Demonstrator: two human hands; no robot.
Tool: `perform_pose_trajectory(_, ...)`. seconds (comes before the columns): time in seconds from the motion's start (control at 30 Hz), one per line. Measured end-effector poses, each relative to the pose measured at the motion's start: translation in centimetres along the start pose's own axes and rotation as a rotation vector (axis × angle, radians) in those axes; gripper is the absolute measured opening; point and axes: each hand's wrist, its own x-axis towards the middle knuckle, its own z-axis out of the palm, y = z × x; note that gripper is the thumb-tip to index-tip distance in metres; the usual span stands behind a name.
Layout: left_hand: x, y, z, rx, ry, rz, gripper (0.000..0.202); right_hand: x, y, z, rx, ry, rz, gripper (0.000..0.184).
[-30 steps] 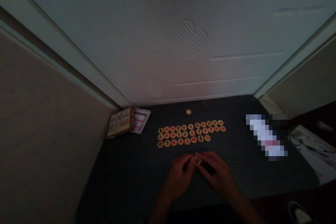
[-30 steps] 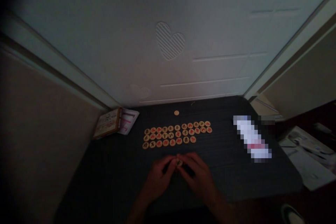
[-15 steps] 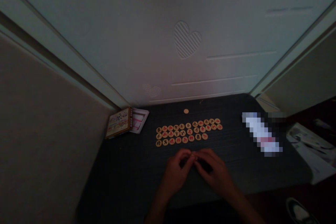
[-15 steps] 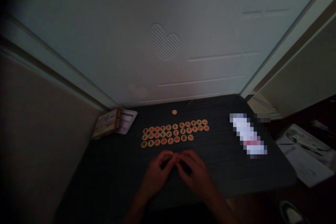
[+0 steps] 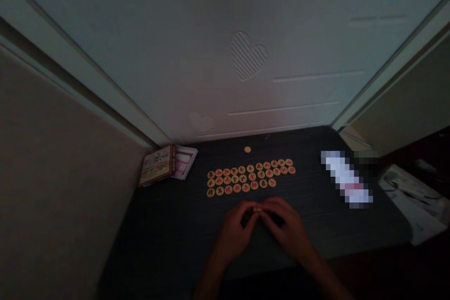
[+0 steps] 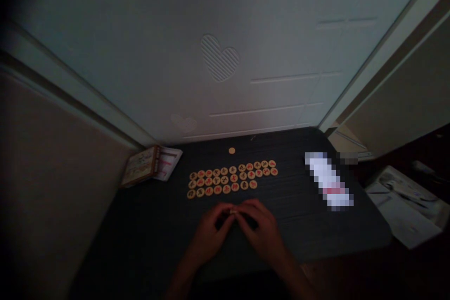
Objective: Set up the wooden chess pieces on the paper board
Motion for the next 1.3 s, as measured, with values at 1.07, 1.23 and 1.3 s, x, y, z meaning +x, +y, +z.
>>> perform_pose_trajectory(1.07,0.1,1.0,0.0,0.071,0.004,0.018,0.014,4.0,3.8,-5.1,-0.363,0.231,0.215,0.034)
perform_pose_trajectory(1.23,0.1,0.9,0.0,0.085,0.004,0.020,0.017,4.2,4.3,-5.0,-0.439,0.242,0.145,0.035)
perform_pose_trajectory(1.3,0.1,0.9,0.0,0.086,0.012,0.022,0.017,4.2,4.4,-5.0,-0.440,0.241,0.136,0.034)
